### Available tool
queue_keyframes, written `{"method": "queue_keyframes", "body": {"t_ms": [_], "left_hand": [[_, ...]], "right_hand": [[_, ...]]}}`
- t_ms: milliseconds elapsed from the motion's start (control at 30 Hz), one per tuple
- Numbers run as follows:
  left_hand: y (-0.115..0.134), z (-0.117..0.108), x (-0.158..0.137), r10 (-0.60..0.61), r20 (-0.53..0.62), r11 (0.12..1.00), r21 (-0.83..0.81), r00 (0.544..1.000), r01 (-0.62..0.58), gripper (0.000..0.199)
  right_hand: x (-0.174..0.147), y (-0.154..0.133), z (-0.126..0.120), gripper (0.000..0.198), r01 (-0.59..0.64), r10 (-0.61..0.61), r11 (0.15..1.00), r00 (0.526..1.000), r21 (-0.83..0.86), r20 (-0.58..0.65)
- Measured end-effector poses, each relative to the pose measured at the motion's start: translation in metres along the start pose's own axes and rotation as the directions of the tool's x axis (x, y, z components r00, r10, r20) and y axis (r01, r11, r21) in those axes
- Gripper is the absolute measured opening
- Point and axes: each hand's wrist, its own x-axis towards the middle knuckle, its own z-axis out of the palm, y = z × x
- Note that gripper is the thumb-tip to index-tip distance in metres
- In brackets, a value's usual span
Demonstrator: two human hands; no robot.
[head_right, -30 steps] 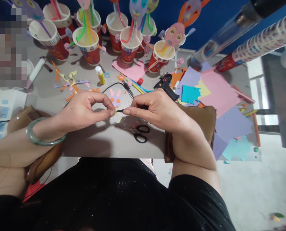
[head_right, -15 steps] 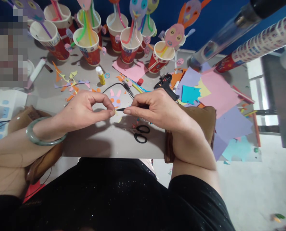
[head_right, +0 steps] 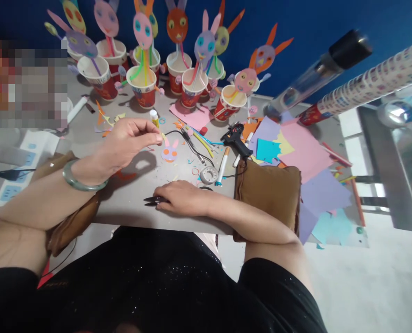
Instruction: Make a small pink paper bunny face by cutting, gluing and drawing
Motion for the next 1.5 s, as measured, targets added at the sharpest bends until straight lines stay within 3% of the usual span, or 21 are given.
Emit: {"method": "queue_keyframes", "body": {"t_ms": [100, 167, 233, 300, 367, 433, 667, 767, 933, 1033, 1133, 1233, 1333, 1433, 1500], "left_hand": [[-0.002, 0.001, 0.000, -0.009, 0.001, 0.996, -0.089, 1.000, 0.010, 0.006], [-0.002, 0.003, -0.001, -0.010, -0.001, 0.991, -0.132, 1.000, 0.009, 0.005], [-0.001, 0.004, -0.003, -0.016, -0.007, 0.989, -0.145, 1.000, 0.015, 0.004], [0.000, 0.006, -0.004, -0.012, -0.009, 0.991, -0.135, 1.000, 0.010, 0.004], [0.002, 0.008, -0.005, -0.001, -0.005, 0.993, -0.117, 1.000, 0.000, 0.004], [0.003, 0.009, -0.006, 0.006, 0.004, 0.995, -0.104, 1.000, -0.006, 0.004], [0.002, 0.010, -0.010, 0.036, 0.048, 0.989, -0.148, 0.998, -0.029, 0.009], [-0.001, 0.010, -0.009, 0.043, 0.054, 0.988, -0.151, 0.998, -0.034, 0.010], [-0.007, 0.010, -0.004, 0.013, 0.075, 0.992, -0.127, 0.997, -0.003, 0.005], [-0.010, 0.004, 0.003, 0.002, 0.029, 0.999, -0.033, 1.000, -0.001, 0.011], [-0.009, -0.005, 0.009, 0.096, -0.040, 0.973, 0.216, 0.995, -0.085, 0.020], [-0.006, -0.014, 0.009, 0.151, 0.025, 0.827, 0.544, 0.988, -0.140, 0.020], [-0.002, -0.017, 0.003, 0.070, 0.174, 0.575, 0.797, 0.982, -0.182, 0.020], [0.000, -0.016, -0.004, -0.078, 0.335, 0.314, 0.902, 0.939, -0.296, 0.027], [0.000, -0.017, -0.008, -0.181, 0.404, 0.216, 0.906, 0.896, -0.365, 0.030]], "right_hand": [[-0.004, 0.002, -0.004, 0.029, 0.102, -0.102, 0.995, 0.991, -0.003, -0.084], [-0.008, 0.006, -0.013, 0.027, 0.103, -0.075, 0.991, 0.953, 0.081, -0.295], [-0.011, 0.010, -0.022, 0.029, 0.088, 0.066, 0.963, 0.839, 0.254, -0.541], [-0.009, 0.013, -0.027, 0.035, 0.128, 0.205, 0.906, 0.702, 0.403, -0.682], [-0.005, 0.014, -0.029, 0.041, 0.191, 0.282, 0.853, 0.614, 0.486, -0.737], [0.001, 0.014, -0.030, 0.042, 0.247, 0.328, 0.810, 0.561, 0.532, -0.760], [0.012, 0.011, -0.033, 0.026, 0.282, 0.386, 0.779, 0.487, 0.559, -0.784], [0.013, 0.009, -0.034, 0.023, 0.282, 0.389, 0.776, 0.491, 0.565, -0.780], [0.012, 0.014, -0.035, 0.031, 0.248, 0.414, 0.754, 0.539, 0.608, -0.734], [0.014, 0.027, -0.036, 0.036, 0.185, 0.413, 0.752, 0.616, 0.632, -0.671], [0.020, 0.041, -0.037, 0.033, 0.049, 0.443, 0.755, 0.697, 0.654, -0.563], [0.029, 0.048, -0.036, 0.023, -0.101, 0.506, 0.727, 0.747, 0.679, -0.431], [0.037, 0.051, -0.035, 0.015, -0.225, 0.578, 0.701, 0.736, 0.677, -0.354], [0.042, 0.054, -0.031, 0.018, -0.299, 0.632, 0.662, 0.716, 0.687, -0.297], [0.044, 0.058, -0.028, 0.021, -0.304, 0.636, 0.648, 0.721, 0.699, -0.276]]}}
